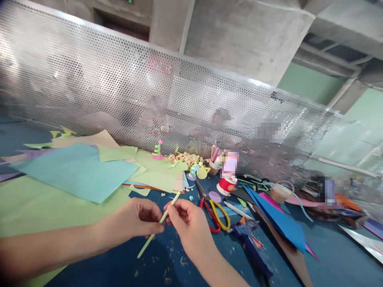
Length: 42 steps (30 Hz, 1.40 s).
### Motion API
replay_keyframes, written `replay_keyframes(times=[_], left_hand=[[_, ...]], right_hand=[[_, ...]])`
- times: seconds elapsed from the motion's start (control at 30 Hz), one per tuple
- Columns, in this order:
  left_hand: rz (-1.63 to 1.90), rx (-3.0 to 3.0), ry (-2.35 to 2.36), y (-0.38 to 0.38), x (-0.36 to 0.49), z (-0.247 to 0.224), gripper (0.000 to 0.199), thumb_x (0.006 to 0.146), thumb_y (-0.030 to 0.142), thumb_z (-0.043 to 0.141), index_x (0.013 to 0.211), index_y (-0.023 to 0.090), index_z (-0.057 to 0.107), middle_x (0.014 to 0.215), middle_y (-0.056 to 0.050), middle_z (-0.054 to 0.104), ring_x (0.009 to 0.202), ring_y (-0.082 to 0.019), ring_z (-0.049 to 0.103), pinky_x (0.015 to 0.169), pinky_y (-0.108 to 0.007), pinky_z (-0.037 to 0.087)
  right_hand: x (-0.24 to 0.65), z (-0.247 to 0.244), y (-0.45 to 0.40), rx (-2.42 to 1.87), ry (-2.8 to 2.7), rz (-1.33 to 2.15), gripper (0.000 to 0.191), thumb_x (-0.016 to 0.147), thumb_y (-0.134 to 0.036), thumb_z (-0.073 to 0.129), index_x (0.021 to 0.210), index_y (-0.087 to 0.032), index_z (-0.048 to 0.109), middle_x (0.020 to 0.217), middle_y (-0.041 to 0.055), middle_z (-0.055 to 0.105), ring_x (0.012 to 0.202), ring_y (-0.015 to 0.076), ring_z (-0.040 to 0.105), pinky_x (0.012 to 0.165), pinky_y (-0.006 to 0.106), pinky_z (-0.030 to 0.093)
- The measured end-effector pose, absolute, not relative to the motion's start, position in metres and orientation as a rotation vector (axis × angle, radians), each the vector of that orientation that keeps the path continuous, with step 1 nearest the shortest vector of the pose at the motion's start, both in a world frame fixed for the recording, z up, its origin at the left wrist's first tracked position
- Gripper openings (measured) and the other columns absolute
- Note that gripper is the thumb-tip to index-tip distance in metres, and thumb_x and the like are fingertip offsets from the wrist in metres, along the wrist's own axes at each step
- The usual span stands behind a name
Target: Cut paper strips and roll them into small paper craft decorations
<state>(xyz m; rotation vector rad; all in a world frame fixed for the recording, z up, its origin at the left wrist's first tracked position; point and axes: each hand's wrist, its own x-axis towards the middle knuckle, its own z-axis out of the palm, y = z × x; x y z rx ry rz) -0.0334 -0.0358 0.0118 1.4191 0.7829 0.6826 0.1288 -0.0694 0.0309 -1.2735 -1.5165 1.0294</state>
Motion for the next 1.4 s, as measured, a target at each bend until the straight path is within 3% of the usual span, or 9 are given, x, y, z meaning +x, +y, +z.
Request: replay_keyframes(times=[0.17, 0.37, 0.57, 0.7, 0.87, 1.03, 1.17, 1.27, 1.4], left_hand=[[0.678, 1.383, 0.754, -0.034, -0.034, 0.012, 0.017, 0.062, 0.029, 0.072, 0.066, 0.015, 0.062, 0.059, 0.004, 0.06, 0.054, -0.009, 0.054, 0.055, -0.022, 0.043], [0.615, 1.328, 0.674, -0.035, -0.035, 0.014, 0.02, 0.066, 0.033, 0.071, 0.074, 0.014, 0.066, 0.063, 0.002, 0.06, 0.058, -0.009, 0.054, 0.061, -0.024, 0.047], [0.684, 1.153, 0.599, -0.029, -0.04, 0.018, 0.019, 0.073, 0.032, 0.066, 0.079, 0.015, 0.061, 0.074, 0.0, 0.059, 0.072, -0.012, 0.059, 0.073, -0.028, 0.049], [0.837, 1.147, 0.576, -0.018, -0.043, 0.018, 0.015, 0.075, 0.028, 0.066, 0.079, 0.015, 0.061, 0.079, 0.0, 0.06, 0.076, -0.011, 0.058, 0.081, -0.028, 0.047], [0.858, 1.179, 0.593, -0.003, -0.049, 0.017, 0.018, 0.071, 0.025, 0.069, 0.085, 0.017, 0.059, 0.077, -0.001, 0.063, 0.076, -0.013, 0.06, 0.078, -0.03, 0.047], [0.752, 1.277, 0.682, 0.003, -0.052, 0.013, 0.022, 0.068, 0.03, 0.071, 0.08, 0.015, 0.06, 0.075, -0.004, 0.065, 0.073, -0.014, 0.06, 0.078, -0.032, 0.046], [0.695, 1.308, 0.746, 0.005, -0.052, 0.007, 0.024, 0.067, 0.032, 0.072, 0.079, 0.014, 0.061, 0.076, -0.005, 0.065, 0.07, -0.013, 0.059, 0.076, -0.031, 0.046], [0.726, 1.246, 0.748, 0.01, -0.052, 0.001, 0.027, 0.068, 0.031, 0.072, 0.085, 0.014, 0.062, 0.079, -0.005, 0.065, 0.073, -0.013, 0.06, 0.079, -0.031, 0.047], [0.762, 1.175, 0.814, 0.016, -0.052, -0.004, 0.035, 0.069, 0.033, 0.07, 0.095, 0.011, 0.064, 0.084, -0.008, 0.066, 0.077, -0.015, 0.061, 0.081, -0.032, 0.047]], right_hand=[[0.132, 0.03, -0.067, -1.178, -1.447, 1.17, 0.031, 0.082, -0.046, 0.051, 0.082, -0.019, 0.067, 0.07, 0.002, 0.065, 0.067, 0.0165, 0.06, 0.067, 0.028, 0.049], [0.134, 0.033, -0.065, -1.251, -1.521, 1.084, 0.028, 0.077, -0.043, 0.059, 0.077, -0.016, 0.067, 0.061, -0.0004, 0.059, 0.061, 0.0135, 0.057, 0.062, 0.025, 0.047], [0.132, 0.031, -0.069, -1.187, -1.284, 1.371, 0.037, 0.083, -0.05, 0.047, 0.099, -0.019, 0.059, 0.089, 0.0066, 0.064, 0.077, 0.0171, 0.062, 0.071, 0.031, 0.05], [0.134, 0.033, -0.07, -1.295, -1.425, 1.559, 0.031, 0.076, -0.041, 0.061, 0.093, -0.016, 0.057, 0.073, 0.0039, 0.065, 0.067, 0.0147, 0.062, 0.067, 0.029, 0.049], [0.148, 0.036, -0.063, -1.336, -1.67, 1.355, 0.024, 0.079, -0.038, 0.058, 0.082, -0.015, 0.061, 0.067, -0.0001, 0.06, 0.06, 0.0097, 0.055, 0.061, 0.023, 0.044], [0.175, 0.048, -0.05, -1.471, -1.843, 1.164, 0.032, 0.082, -0.043, 0.051, 0.067, -0.015, 0.059, 0.061, -0.0013, 0.056, 0.056, 0.0089, 0.05, 0.059, 0.021, 0.041], [0.205, 0.054, -0.037, -1.725, -1.857, 0.806, 0.034, 0.084, -0.044, 0.044, 0.073, -0.016, 0.059, 0.061, 0.0002, 0.057, 0.058, 0.0121, 0.054, 0.059, 0.022, 0.042], [0.226, 0.046, -0.029, -2.061, -1.962, 0.402, 0.034, 0.086, -0.042, 0.038, 0.078, -0.017, 0.059, 0.071, 0.004, 0.064, 0.067, 0.0155, 0.06, 0.063, 0.024, 0.042], [0.239, 0.022, -0.024, -2.421, -2.017, 0.107, 0.027, 0.075, -0.042, 0.055, 0.076, -0.015, 0.06, 0.076, 0.0107, 0.066, 0.071, 0.0243, 0.061, 0.057, 0.028, 0.038]])
